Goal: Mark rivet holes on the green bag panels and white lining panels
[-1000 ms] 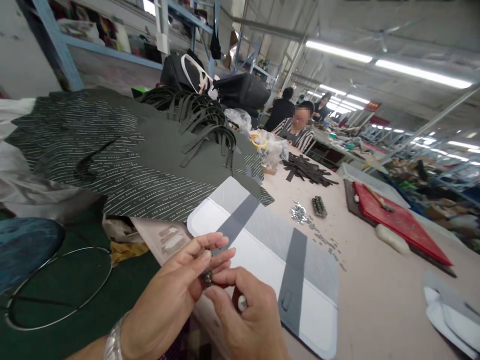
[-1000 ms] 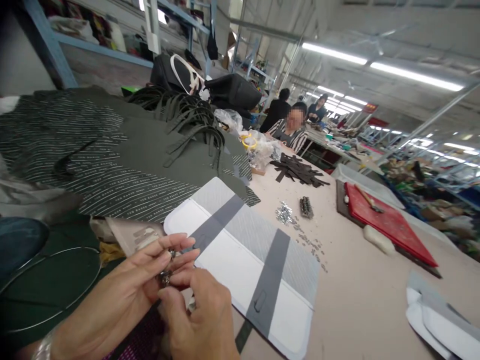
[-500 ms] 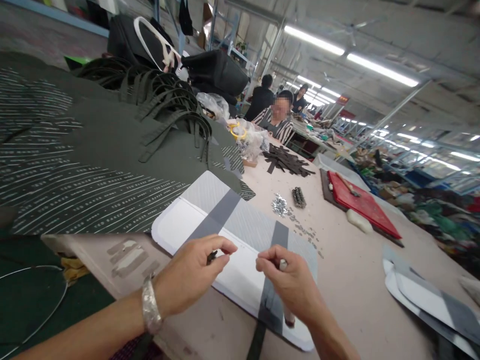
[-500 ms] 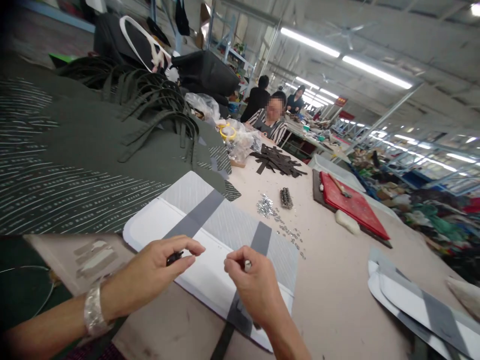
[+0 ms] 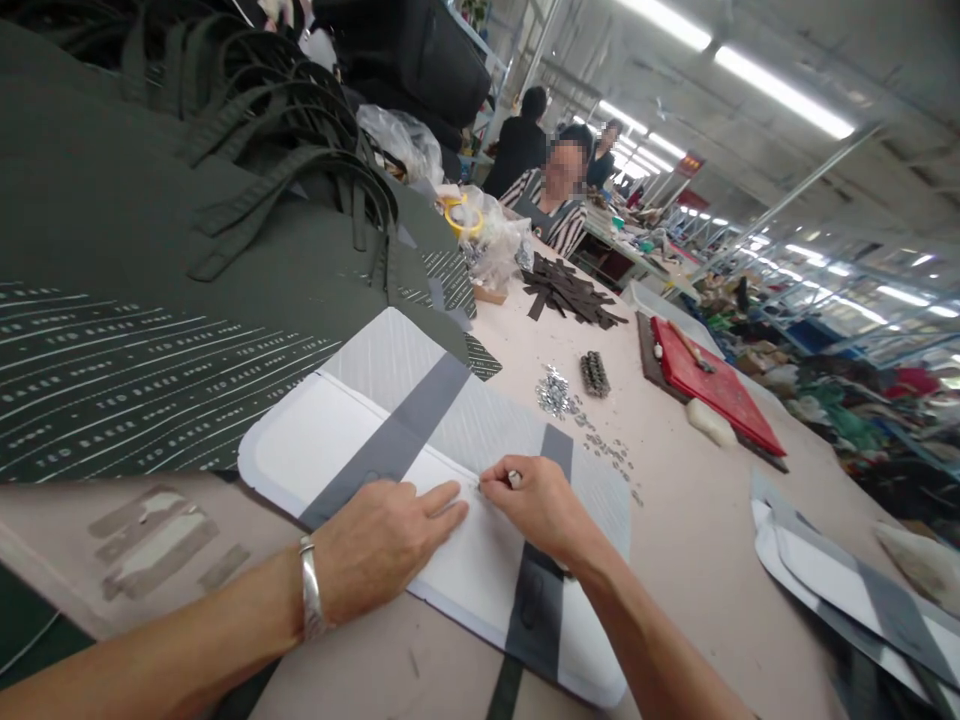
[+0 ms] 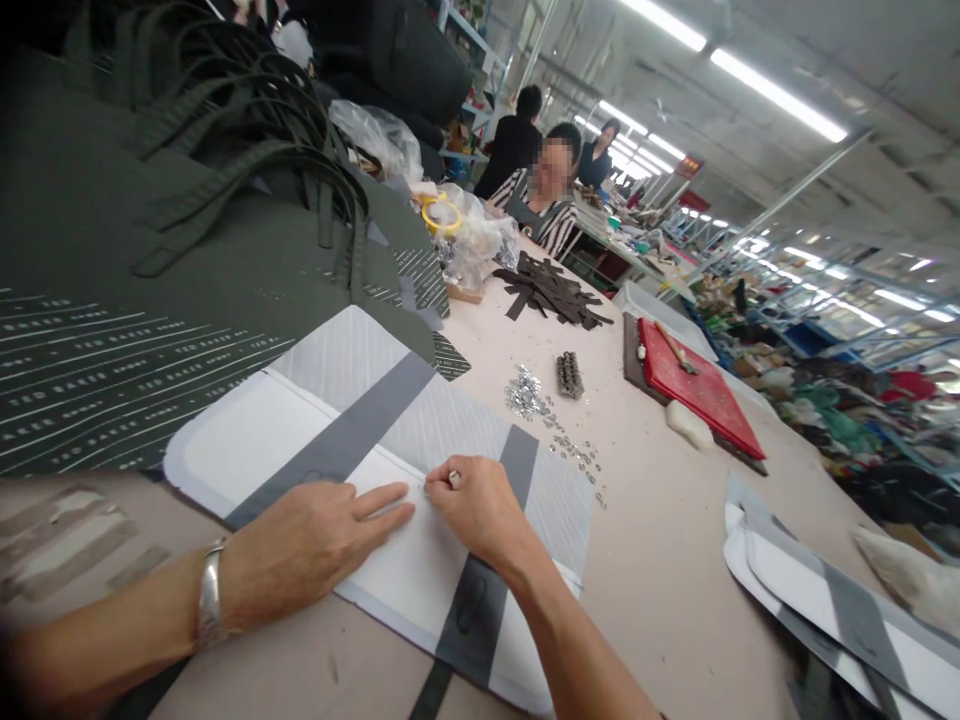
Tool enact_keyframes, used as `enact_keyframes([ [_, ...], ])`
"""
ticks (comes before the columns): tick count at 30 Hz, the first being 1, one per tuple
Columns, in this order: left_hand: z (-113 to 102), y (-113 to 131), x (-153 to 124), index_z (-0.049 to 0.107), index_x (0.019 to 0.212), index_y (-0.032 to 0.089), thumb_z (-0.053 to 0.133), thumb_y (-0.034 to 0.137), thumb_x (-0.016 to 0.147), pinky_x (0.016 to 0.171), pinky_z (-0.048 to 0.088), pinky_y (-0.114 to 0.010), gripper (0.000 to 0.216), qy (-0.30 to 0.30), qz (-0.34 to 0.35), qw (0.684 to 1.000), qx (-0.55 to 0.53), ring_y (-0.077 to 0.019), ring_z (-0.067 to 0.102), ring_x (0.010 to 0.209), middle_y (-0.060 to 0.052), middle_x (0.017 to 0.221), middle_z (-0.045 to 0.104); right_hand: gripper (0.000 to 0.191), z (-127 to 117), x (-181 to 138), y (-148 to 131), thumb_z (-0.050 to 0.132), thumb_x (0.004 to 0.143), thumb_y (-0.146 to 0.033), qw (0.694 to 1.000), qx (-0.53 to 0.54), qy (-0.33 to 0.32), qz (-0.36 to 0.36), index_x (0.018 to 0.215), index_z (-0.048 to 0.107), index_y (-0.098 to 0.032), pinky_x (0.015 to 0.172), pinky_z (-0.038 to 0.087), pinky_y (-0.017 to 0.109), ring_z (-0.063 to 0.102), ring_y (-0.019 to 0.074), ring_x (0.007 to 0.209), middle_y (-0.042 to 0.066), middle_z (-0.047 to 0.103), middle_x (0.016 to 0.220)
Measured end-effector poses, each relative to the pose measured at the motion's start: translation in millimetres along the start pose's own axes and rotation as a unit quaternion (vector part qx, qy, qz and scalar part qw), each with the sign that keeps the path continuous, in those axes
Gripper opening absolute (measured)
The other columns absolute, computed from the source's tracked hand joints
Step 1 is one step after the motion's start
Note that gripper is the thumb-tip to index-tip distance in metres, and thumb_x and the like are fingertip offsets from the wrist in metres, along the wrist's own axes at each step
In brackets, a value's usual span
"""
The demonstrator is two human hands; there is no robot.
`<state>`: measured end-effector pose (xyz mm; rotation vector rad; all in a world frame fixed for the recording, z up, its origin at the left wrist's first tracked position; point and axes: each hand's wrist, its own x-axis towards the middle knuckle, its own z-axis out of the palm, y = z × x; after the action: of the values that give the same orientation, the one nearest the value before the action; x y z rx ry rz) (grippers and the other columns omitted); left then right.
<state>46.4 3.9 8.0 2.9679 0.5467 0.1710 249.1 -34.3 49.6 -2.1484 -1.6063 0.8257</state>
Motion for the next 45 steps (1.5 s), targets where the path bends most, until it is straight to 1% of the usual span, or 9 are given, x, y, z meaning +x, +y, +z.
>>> enact_keyframes([
  [9, -0.8, -2.0, 1.7, 0.054, 0.123, 0.023, 0.047, 0.014, 0.09, 0.058, 0.055, -0.041, 0.035, -0.007, 0.003, 1.0, -0.017, -0.0226, 0.066, 0.074, -0.005, 0.127, 0.062, 0.017, 3.9, 13.5, -7.6, 0.059, 0.077, -0.022, 0.998, -0.027, -0.058, 0.021, 0.076, 0.076, -0.019, 0.049, 0.031, 0.021, 0.049, 0.0091, 0.052, -0.002, 0.065, 0.059],
  [14, -2.9, -7.0, 6.2, 0.054, 0.117, 0.024, 0.048, 0.019, 0.093, 0.051, 0.049, -0.035, 0.025, -0.027, 0.013, 0.999, -0.034, -0.0202, 0.066, 0.071, -0.004, 0.119, 0.064, 0.014, -1.6, 24.4, -9.1, 0.063, 0.073, -0.018, 0.994, -0.06, -0.09, 0.005, 0.082, 0.073, -0.017, 0.051, 0.034, 0.02, 0.051, 0.0088, 0.054, -0.002, 0.066, 0.062],
  [17, -4.4, -9.2, 8.1, 0.053, 0.117, 0.024, 0.048, 0.025, 0.095, 0.049, 0.047, -0.035, 0.023, -0.032, 0.016, 0.999, -0.038, -0.0202, 0.067, 0.069, -0.002, 0.113, 0.064, 0.013, -6.3, 29.4, -12.0, 0.062, 0.071, -0.014, 0.99, -0.072, -0.118, -0.012, 0.077, 0.073, -0.016, 0.052, 0.034, 0.02, 0.052, 0.009, 0.056, -0.001, 0.066, 0.064],
  [21, -8.6, -10.3, 9.7, 0.049, 0.124, 0.023, 0.048, 0.026, 0.095, 0.05, 0.047, -0.034, 0.029, -0.038, 0.025, 0.998, -0.039, -0.0204, 0.068, 0.074, -0.003, 0.116, 0.062, 0.018, -6.3, 33.1, -9.0, 0.058, 0.068, -0.01, 0.989, -0.054, -0.138, -0.007, 0.075, 0.073, -0.016, 0.05, 0.034, 0.02, 0.05, 0.0083, 0.054, -0.003, 0.064, 0.061],
  [25, -12.0, -10.2, 11.5, 0.048, 0.128, 0.022, 0.049, 0.025, 0.095, 0.054, 0.047, -0.029, 0.033, -0.042, 0.025, 0.998, -0.041, -0.0174, 0.068, 0.078, -0.007, 0.121, 0.061, 0.018, -2.9, 36.2, -0.5, 0.058, 0.067, -0.013, 0.986, 0.008, -0.163, 0.038, 0.077, 0.072, -0.016, 0.044, 0.031, 0.021, 0.043, 0.0069, 0.044, -0.006, 0.056, 0.053],
  [31, -10.8, -8.8, 12.6, 0.049, 0.131, 0.022, 0.05, 0.027, 0.094, 0.058, 0.049, -0.026, 0.037, -0.034, 0.013, 0.998, -0.049, -0.0166, 0.068, 0.08, -0.009, 0.121, 0.06, 0.017, -4.3, 29.0, -5.9, 0.058, 0.069, -0.014, 0.991, -0.044, -0.124, 0.01, 0.076, 0.074, -0.016, 0.048, 0.032, 0.02, 0.048, 0.0085, 0.053, -0.003, 0.06, 0.058],
  [34, -10.6, -8.9, 12.5, 0.049, 0.131, 0.022, 0.049, 0.026, 0.094, 0.06, 0.049, -0.026, 0.038, -0.031, 0.015, 0.998, -0.054, -0.0168, 0.067, 0.08, -0.01, 0.121, 0.06, 0.016, -5.7, 26.1, -7.4, 0.056, 0.071, -0.015, 0.99, -0.065, -0.12, -0.014, 0.072, 0.072, -0.015, 0.047, 0.03, 0.02, 0.045, 0.0087, 0.053, -0.003, 0.055, 0.054],
  [38, -10.6, -9.5, 12.0, 0.05, 0.13, 0.022, 0.051, 0.026, 0.093, 0.061, 0.05, -0.026, 0.037, -0.024, 0.015, 0.997, -0.066, -0.017, 0.067, 0.081, -0.01, 0.12, 0.06, 0.014, -7.8, 28.2, -0.7, 0.054, 0.071, -0.017, 0.988, -0.041, -0.151, -0.012, 0.072, 0.068, -0.014, 0.043, 0.025, 0.02, 0.037, 0.0071, 0.047, -0.006, 0.046, 0.051],
  [45, -11.0, -10.4, 11.9, 0.051, 0.127, 0.022, 0.052, 0.026, 0.093, 0.054, 0.047, -0.028, 0.034, -0.026, 0.022, 0.998, -0.054, -0.0174, 0.067, 0.078, -0.007, 0.119, 0.061, 0.011, -7.4, 34.5, 5.4, 0.057, 0.07, -0.018, 0.988, 0.009, -0.153, -0.01, 0.074, 0.068, -0.016, 0.045, 0.031, 0.018, 0.043, 0.0063, 0.046, -0.006, 0.052, 0.052],
])
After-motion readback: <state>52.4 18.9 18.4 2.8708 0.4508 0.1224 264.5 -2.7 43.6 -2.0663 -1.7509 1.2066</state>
